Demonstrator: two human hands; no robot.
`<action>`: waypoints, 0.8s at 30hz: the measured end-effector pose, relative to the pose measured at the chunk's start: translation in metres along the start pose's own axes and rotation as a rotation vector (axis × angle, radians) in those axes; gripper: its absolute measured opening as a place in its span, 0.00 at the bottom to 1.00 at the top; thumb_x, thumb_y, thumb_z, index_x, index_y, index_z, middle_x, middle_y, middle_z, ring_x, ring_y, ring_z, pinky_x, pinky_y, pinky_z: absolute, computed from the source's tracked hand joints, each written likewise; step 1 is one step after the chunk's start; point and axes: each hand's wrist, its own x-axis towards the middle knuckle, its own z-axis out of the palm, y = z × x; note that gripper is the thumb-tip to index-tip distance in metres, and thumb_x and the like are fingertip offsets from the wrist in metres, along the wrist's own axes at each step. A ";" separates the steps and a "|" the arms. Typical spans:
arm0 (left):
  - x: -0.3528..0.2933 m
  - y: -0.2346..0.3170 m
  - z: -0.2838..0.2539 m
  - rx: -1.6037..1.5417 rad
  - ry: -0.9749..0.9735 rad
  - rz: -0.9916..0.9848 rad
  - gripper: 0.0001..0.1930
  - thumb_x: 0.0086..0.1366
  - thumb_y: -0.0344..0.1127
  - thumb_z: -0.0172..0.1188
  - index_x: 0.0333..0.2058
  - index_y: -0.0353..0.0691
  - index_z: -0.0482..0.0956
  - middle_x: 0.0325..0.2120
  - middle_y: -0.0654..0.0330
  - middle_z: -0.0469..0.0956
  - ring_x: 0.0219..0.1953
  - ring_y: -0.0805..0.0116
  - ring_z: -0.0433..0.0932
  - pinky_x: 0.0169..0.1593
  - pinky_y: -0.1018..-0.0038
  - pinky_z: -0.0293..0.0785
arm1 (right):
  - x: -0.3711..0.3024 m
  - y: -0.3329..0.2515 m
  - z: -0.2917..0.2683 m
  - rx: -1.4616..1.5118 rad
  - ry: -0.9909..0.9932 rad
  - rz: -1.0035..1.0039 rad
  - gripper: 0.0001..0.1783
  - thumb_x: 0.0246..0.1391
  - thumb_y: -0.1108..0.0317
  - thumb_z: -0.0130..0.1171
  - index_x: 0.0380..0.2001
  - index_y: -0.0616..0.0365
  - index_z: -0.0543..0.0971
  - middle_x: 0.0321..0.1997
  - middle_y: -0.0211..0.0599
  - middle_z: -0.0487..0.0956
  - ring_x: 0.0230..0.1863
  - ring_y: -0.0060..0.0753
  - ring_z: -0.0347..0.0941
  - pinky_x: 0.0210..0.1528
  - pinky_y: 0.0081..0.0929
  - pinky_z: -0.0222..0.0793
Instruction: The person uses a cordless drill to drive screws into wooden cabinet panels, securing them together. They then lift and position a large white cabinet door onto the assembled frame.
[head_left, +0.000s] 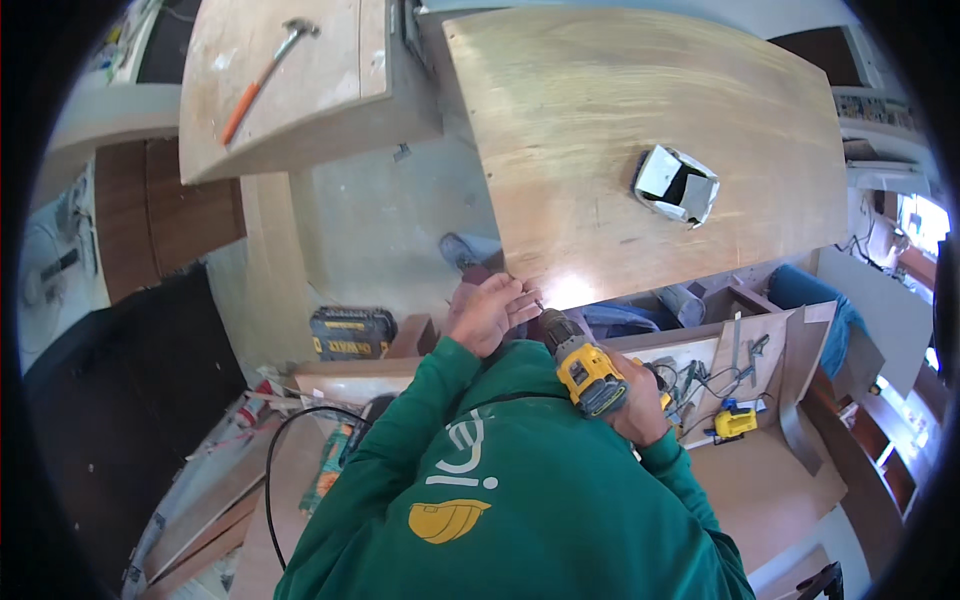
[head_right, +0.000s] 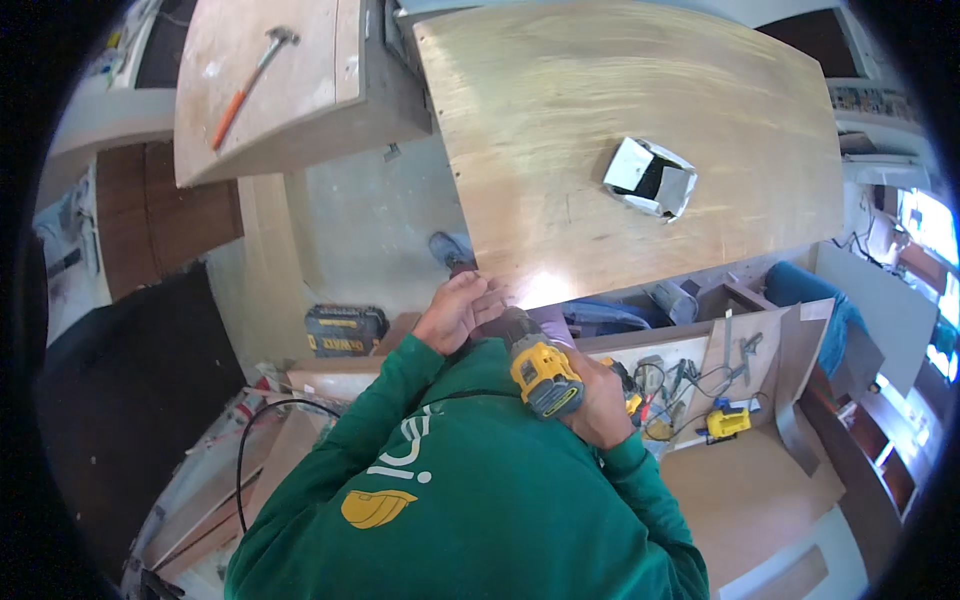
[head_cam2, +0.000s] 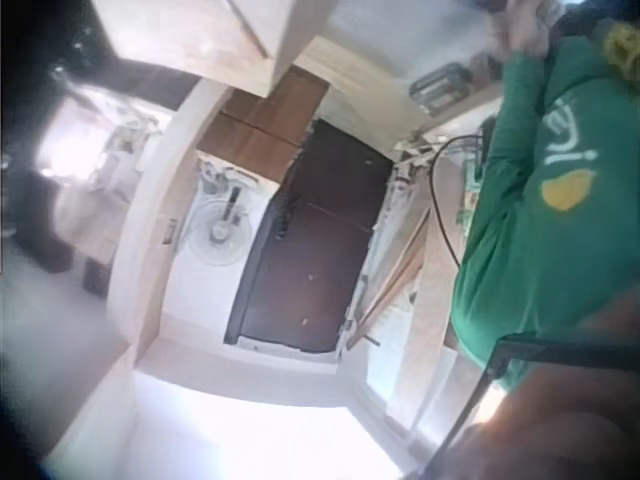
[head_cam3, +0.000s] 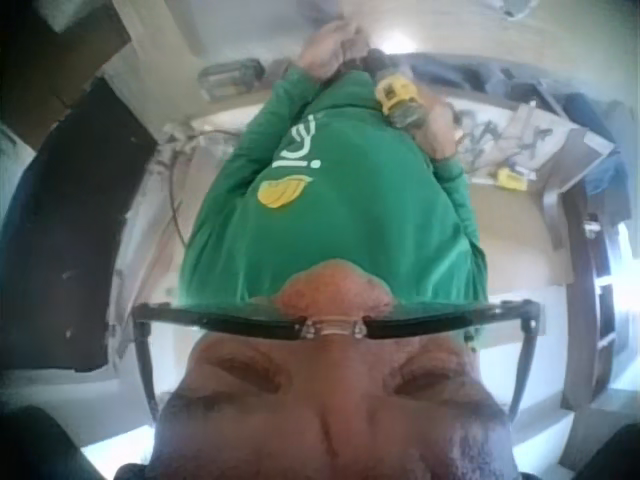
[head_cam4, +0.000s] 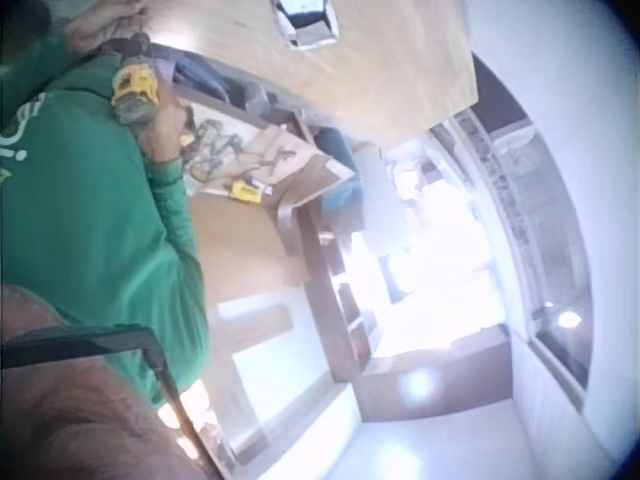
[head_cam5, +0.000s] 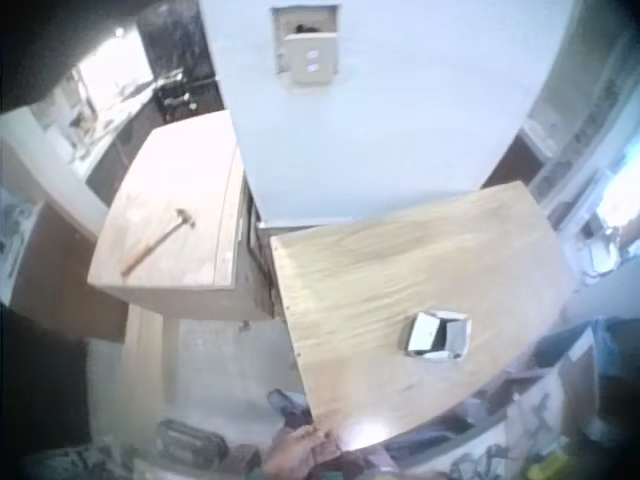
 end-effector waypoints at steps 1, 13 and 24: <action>-0.007 -0.007 -0.010 -0.040 -0.025 -0.007 0.10 0.76 0.35 0.54 0.49 0.37 0.74 0.48 0.55 0.79 0.50 0.64 0.82 0.52 0.71 0.82 | 0.003 -0.010 0.004 -0.026 -0.029 0.008 0.41 0.40 0.60 0.79 0.60 0.56 0.76 0.50 0.49 0.84 0.50 0.54 0.81 0.53 0.40 0.77; -0.019 -0.013 -0.090 -0.210 -0.017 -0.163 0.09 0.75 0.38 0.58 0.47 0.41 0.76 0.41 0.62 0.81 0.46 0.71 0.82 0.46 0.76 0.81 | 0.021 -0.052 0.066 0.007 -0.076 0.030 0.39 0.44 0.67 0.75 0.62 0.56 0.74 0.54 0.54 0.82 0.54 0.57 0.80 0.55 0.42 0.77; 0.007 0.008 -0.039 -0.267 -0.106 -0.137 0.12 0.77 0.38 0.54 0.53 0.38 0.73 0.43 0.62 0.79 0.44 0.71 0.81 0.48 0.73 0.81 | 0.019 -0.056 0.067 -0.095 0.076 0.023 0.40 0.43 0.64 0.76 0.61 0.60 0.74 0.50 0.52 0.83 0.48 0.56 0.82 0.50 0.41 0.78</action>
